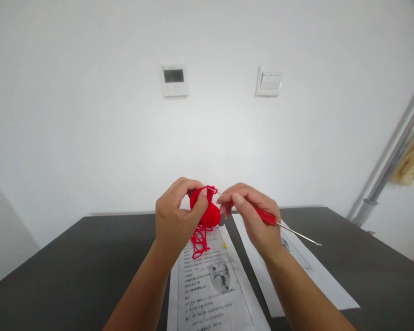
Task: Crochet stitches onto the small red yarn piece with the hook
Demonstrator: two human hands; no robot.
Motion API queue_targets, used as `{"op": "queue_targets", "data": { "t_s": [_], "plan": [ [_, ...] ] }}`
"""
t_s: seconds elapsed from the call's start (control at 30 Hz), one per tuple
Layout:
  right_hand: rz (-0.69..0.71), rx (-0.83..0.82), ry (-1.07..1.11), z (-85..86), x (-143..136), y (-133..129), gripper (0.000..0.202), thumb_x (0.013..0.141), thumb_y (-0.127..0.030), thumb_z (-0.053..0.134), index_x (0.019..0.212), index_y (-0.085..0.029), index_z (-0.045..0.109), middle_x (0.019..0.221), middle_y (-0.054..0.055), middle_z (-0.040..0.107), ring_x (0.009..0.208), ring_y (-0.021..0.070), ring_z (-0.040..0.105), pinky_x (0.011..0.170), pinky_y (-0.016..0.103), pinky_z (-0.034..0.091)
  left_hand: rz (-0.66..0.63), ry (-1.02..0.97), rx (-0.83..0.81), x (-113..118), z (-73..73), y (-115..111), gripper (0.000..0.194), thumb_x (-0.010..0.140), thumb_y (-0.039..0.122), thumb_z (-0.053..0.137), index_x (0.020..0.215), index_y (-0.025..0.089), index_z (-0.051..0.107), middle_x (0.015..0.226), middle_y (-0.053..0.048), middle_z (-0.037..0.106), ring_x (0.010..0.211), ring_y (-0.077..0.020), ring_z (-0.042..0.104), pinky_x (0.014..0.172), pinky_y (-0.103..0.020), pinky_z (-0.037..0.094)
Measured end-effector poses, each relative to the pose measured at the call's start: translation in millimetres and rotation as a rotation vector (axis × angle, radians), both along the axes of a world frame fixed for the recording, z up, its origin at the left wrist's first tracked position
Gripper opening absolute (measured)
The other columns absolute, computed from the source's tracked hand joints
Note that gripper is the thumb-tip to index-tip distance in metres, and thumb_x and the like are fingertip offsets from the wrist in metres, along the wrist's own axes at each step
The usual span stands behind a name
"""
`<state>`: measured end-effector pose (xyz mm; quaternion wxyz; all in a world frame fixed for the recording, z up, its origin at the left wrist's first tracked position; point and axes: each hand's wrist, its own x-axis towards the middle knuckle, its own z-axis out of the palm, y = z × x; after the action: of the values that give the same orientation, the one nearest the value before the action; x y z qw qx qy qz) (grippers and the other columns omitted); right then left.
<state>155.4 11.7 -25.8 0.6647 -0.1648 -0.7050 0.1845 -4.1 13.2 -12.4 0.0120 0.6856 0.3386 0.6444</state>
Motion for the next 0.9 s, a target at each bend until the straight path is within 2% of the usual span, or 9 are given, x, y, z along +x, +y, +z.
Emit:
{"op": "queue_targets", "data": {
  "t_s": [0.07, 0.17, 0.23, 0.3, 0.37, 0.47, 0.6, 0.73, 0.9],
  "plan": [
    [-0.015, 0.039, -0.055, 1.6, 2, -1, 0.017, 0.097, -0.015, 0.054, 0.092, -0.021, 0.07, 0.079, 0.001, 0.069, 0.067, 0.013, 0.066, 0.062, 0.026, 0.056, -0.013, -0.017, -0.013, 0, 0.7, -1, 0.011, 0.083, 0.013, 0.061, 0.076, 0.021, 0.065, 0.073, 0.001, 0.067, 0.069, -0.0152, 0.062, 0.068, -0.028, 0.048],
    [-0.11, 0.279, -0.295, 7.4, 9, -2, 0.022, 0.093, -0.008, 0.055, 0.105, -0.021, 0.068, 0.093, 0.006, 0.071, 0.083, 0.0171, 0.069, 0.072, 0.031, 0.059, 0.028, 0.001, -0.002, 0, 3.2, -1, 0.012, 0.083, 0.013, 0.06, 0.075, 0.021, 0.065, 0.072, 0.001, 0.067, 0.068, -0.0154, 0.061, 0.068, -0.029, 0.048],
    [-0.18, 0.427, -0.467, 11.7, 16, -3, 0.03, 0.092, -0.005, 0.052, 0.111, -0.022, 0.067, 0.099, 0.009, 0.071, 0.088, 0.0183, 0.068, 0.073, 0.031, 0.06, 0.066, 0.036, 0.004, -3, 5.2, 0, 0.013, 0.081, 0.012, 0.061, 0.073, 0.021, 0.065, 0.071, 0.001, 0.066, 0.067, -0.0152, 0.06, 0.068, -0.029, 0.048],
    [-0.209, 0.479, -0.555, 15.0, 23, -4, 0.033, 0.092, -0.003, 0.051, 0.113, -0.021, 0.068, 0.102, 0.011, 0.071, 0.088, 0.0181, 0.069, 0.071, 0.03, 0.06, 0.052, 0.015, -0.017, -7, 7.0, 1, 0.012, 0.08, 0.013, 0.062, 0.073, 0.021, 0.065, 0.071, 0.001, 0.066, 0.067, -0.015, 0.06, 0.067, -0.029, 0.047],
    [-0.161, 0.43, -0.509, 16.3, 26, -5, 0.029, 0.093, -0.005, 0.053, 0.111, -0.02, 0.07, 0.1, 0.011, 0.073, 0.088, 0.018, 0.07, 0.072, 0.03, 0.06, -0.025, -0.092, -0.084, -12, 8.5, 2, 0.009, 0.079, 0.015, 0.063, 0.074, 0.021, 0.066, 0.071, 0.001, 0.066, 0.066, -0.0144, 0.06, 0.064, -0.027, 0.047],
    [-0.006, 0.214, -0.238, 13.9, 26, -6, 0.019, 0.096, -0.012, 0.059, 0.102, -0.022, 0.074, 0.089, 0.006, 0.075, 0.079, 0.0168, 0.072, 0.07, 0.031, 0.06, -0.162, -0.243, -0.204, -14, 10.0, 2, 0.005, 0.078, 0.019, 0.066, 0.073, 0.02, 0.067, 0.067, 0.002, 0.066, 0.061, -0.0133, 0.059, 0.056, -0.024, 0.046],
    [0.165, -0.029, -0.022, 6.6, 24, -2, 0.016, 0.097, -0.021, 0.061, 0.092, -0.022, 0.076, 0.079, 0.003, 0.073, 0.068, 0.0145, 0.068, 0.057, 0.027, 0.055, -0.247, -0.25, -0.289, -9, 10.2, 3, 0.004, 0.073, 0.02, 0.069, 0.07, 0.019, 0.067, 0.064, 0.001, 0.066, 0.058, -0.0129, 0.058, 0.053, -0.023, 0.045],
    [0.162, -0.013, -0.041, 4.6, 25, 1, 0.018, 0.096, -0.019, 0.06, 0.086, -0.02, 0.075, 0.075, 0.002, 0.071, 0.065, 0.0138, 0.065, 0.056, 0.027, 0.052, -0.271, -0.303, -0.341, -7, 9.8, 5, 0.004, 0.072, 0.021, 0.069, 0.07, 0.019, 0.066, 0.063, 0.002, 0.065, 0.055, -0.0119, 0.056, 0.051, -0.022, 0.044],
    [0.014, 0.108, -0.136, 8.0, 23, -2, 0.019, 0.095, -0.014, 0.058, 0.086, -0.02, 0.074, 0.077, 0.002, 0.071, 0.069, 0.0146, 0.066, 0.058, 0.028, 0.051, -0.25, -0.272, -0.335, -8, 10.8, 3, 0.004, 0.072, 0.02, 0.069, 0.069, 0.019, 0.066, 0.064, 0.001, 0.066, 0.058, -0.013, 0.058, 0.053, -0.023, 0.045]
  ]
}}
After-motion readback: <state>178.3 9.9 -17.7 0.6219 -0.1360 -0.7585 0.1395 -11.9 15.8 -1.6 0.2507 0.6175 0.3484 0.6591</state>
